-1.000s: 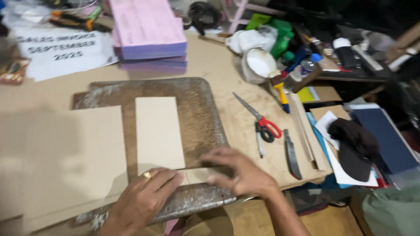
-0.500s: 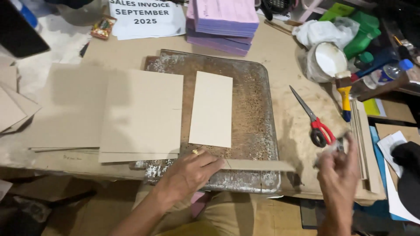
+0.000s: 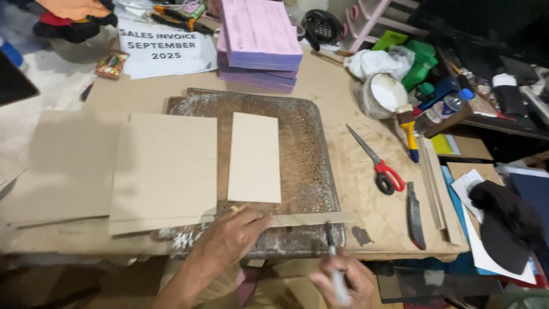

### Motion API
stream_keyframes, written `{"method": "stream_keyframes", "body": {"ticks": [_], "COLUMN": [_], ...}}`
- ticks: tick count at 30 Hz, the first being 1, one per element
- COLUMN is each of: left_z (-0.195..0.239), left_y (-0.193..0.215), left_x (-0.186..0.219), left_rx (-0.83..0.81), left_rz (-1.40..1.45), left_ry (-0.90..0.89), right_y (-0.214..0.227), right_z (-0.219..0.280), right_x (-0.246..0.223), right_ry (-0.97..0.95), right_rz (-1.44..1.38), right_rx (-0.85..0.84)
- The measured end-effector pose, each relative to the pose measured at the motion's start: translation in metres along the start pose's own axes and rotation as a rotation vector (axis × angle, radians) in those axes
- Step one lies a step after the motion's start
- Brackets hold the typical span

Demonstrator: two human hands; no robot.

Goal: Cutting cardboard sheets into specific sizes and shapes using a utility knife and a straight edge on a workbench.

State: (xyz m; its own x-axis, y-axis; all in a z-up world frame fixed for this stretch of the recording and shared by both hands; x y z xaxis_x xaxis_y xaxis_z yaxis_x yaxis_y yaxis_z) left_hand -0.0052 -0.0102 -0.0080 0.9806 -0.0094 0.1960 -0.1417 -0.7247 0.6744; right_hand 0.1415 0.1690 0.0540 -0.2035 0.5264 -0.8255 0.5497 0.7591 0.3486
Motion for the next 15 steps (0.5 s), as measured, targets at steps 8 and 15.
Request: {"method": "stream_keyframes", "body": {"ticks": [8, 15], "left_z": [0.004, 0.008], "left_y": [0.000, -0.005], "left_x": [-0.001, -0.002], "left_rx": [-0.018, -0.021], "left_rz": [0.012, 0.011], "left_ry": [0.046, 0.009], "right_y": [-0.023, -0.040], "right_z": [0.018, 0.022], "right_x": [-0.001, 0.064], "right_ry": [-0.305, 0.059], "right_rz": [0.138, 0.034], "right_rx": [0.056, 0.091]}}
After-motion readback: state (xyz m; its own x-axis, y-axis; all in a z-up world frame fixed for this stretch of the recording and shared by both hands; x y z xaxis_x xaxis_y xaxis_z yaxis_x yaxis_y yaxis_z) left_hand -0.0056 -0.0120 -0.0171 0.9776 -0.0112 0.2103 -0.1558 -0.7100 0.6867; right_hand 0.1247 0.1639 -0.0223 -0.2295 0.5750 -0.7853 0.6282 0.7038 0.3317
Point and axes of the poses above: each hand's wrist, its own z-axis away from the middle knuckle, its own y-axis out of the back of the hand, x = y × z, the point moved 3 cm from there along -z, towards the middle knuckle, and after that the axes turned 14 degrees about -y, right-handed, at the moved point
